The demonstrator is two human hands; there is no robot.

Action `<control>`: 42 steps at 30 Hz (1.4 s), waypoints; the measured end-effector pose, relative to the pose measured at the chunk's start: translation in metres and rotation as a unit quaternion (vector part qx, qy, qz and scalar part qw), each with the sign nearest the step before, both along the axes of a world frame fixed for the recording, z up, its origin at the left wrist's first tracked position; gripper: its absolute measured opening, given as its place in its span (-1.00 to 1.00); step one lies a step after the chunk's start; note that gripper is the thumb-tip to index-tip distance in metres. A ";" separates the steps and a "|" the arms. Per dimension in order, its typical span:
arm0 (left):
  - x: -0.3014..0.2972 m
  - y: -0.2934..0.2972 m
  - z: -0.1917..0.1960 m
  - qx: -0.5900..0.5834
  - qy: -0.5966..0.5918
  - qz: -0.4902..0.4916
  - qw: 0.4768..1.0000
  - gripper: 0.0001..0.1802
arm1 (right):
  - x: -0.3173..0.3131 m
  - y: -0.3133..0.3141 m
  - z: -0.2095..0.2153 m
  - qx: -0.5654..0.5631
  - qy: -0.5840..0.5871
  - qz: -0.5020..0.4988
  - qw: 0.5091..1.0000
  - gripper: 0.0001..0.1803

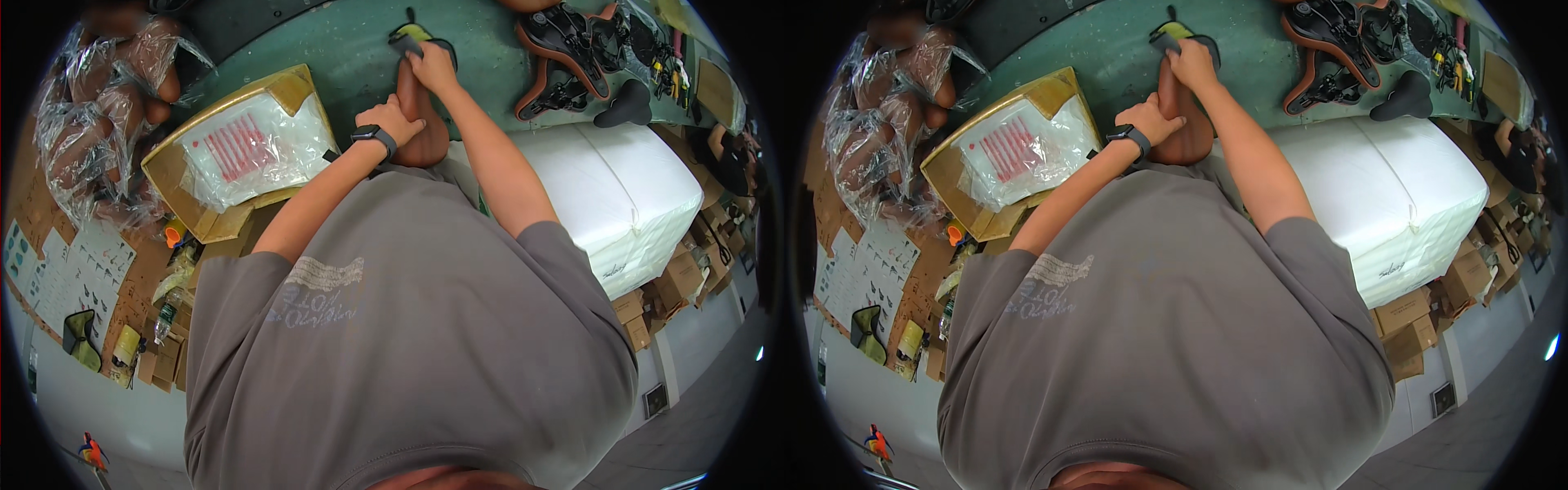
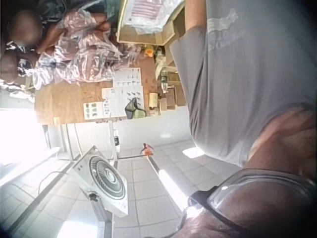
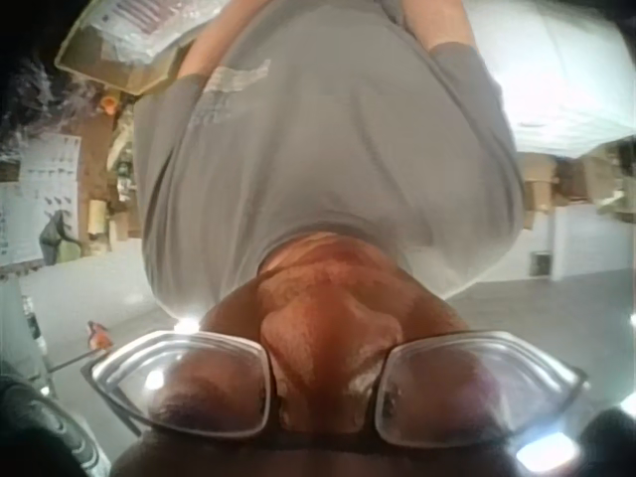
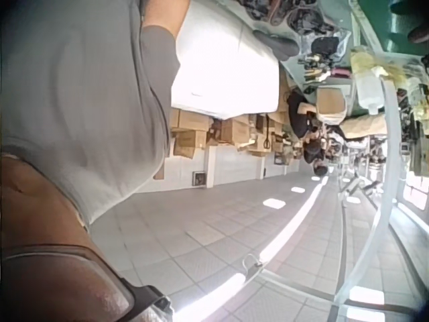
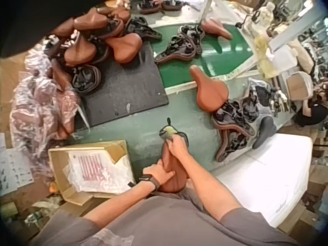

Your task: Inspecting and sorting bicycle seats on a factory assembly line.

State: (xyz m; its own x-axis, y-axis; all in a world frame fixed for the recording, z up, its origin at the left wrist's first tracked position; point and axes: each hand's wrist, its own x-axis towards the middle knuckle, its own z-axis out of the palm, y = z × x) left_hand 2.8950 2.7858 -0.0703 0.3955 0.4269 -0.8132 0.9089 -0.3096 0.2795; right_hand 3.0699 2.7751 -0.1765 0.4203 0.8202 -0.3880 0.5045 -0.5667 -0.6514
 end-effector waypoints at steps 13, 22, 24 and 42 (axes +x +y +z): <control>-0.007 0.004 0.002 -0.020 -0.017 0.037 0.999 -0.15 | 0.008 0.004 -0.006 0.027 -0.001 0.035 0.999 -0.70; -0.017 0.006 -0.007 -0.015 -0.025 0.042 0.999 -0.16 | -0.004 -0.013 0.013 0.106 0.026 0.085 0.990 -0.71; -0.012 0.009 -0.007 -0.023 -0.035 0.038 0.998 -0.17 | 0.013 0.014 -0.001 -0.011 -0.008 0.050 0.999 -0.71; -0.026 0.019 -0.007 -0.037 -0.020 0.048 0.998 -0.16 | 0.003 -0.019 0.031 -0.006 0.075 0.143 0.987 -0.68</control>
State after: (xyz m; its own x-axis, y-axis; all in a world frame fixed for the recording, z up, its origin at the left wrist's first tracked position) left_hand 2.8691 2.8050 -0.0771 0.3879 0.4034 -0.8287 0.9212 -0.1981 0.3348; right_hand 3.0726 2.7562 -0.1456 0.1089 0.8917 -0.4394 0.5442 -0.4234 -0.7243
